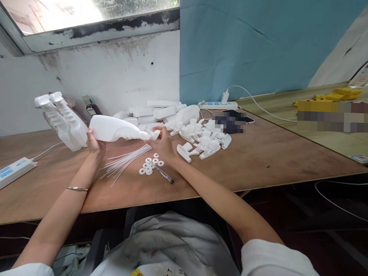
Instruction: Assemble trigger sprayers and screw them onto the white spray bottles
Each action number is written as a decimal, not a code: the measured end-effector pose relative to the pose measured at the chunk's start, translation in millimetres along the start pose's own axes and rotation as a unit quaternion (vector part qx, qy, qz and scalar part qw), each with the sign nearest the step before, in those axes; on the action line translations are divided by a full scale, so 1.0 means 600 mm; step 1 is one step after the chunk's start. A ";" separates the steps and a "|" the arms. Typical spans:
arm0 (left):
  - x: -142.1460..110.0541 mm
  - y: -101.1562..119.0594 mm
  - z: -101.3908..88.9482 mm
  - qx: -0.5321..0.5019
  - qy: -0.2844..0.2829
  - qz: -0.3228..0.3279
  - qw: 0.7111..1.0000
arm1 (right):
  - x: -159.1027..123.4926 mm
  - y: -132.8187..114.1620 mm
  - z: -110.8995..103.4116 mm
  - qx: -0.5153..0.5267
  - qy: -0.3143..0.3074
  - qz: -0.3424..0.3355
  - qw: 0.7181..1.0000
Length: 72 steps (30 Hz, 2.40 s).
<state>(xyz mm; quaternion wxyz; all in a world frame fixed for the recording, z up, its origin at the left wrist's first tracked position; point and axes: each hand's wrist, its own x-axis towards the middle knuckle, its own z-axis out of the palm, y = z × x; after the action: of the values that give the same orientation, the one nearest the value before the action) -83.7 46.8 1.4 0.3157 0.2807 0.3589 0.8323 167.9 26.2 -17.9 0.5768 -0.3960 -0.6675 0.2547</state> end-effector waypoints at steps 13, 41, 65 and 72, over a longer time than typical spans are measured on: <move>-0.007 0.006 -0.007 0.025 -0.105 -0.028 0.994 | 0.018 0.008 -0.005 0.219 0.035 0.090 0.971; 0.010 -0.003 -0.017 0.075 -0.064 0.024 0.995 | 0.001 -0.001 -0.009 0.051 -0.008 -0.127 0.991; 0.010 0.008 -0.011 0.111 0.028 0.066 0.991 | 0.007 -0.004 -0.008 0.155 0.002 0.059 0.986; -0.003 0.018 -0.003 0.046 -0.023 -0.017 0.999 | 0.009 0.003 -0.009 0.163 -0.009 0.041 0.986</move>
<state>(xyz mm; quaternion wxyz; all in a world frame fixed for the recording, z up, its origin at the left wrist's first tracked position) -87.2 39.2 8.2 0.3247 0.3078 0.3944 0.8027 173.2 31.0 -15.3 0.6168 -0.3218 -0.6052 0.3869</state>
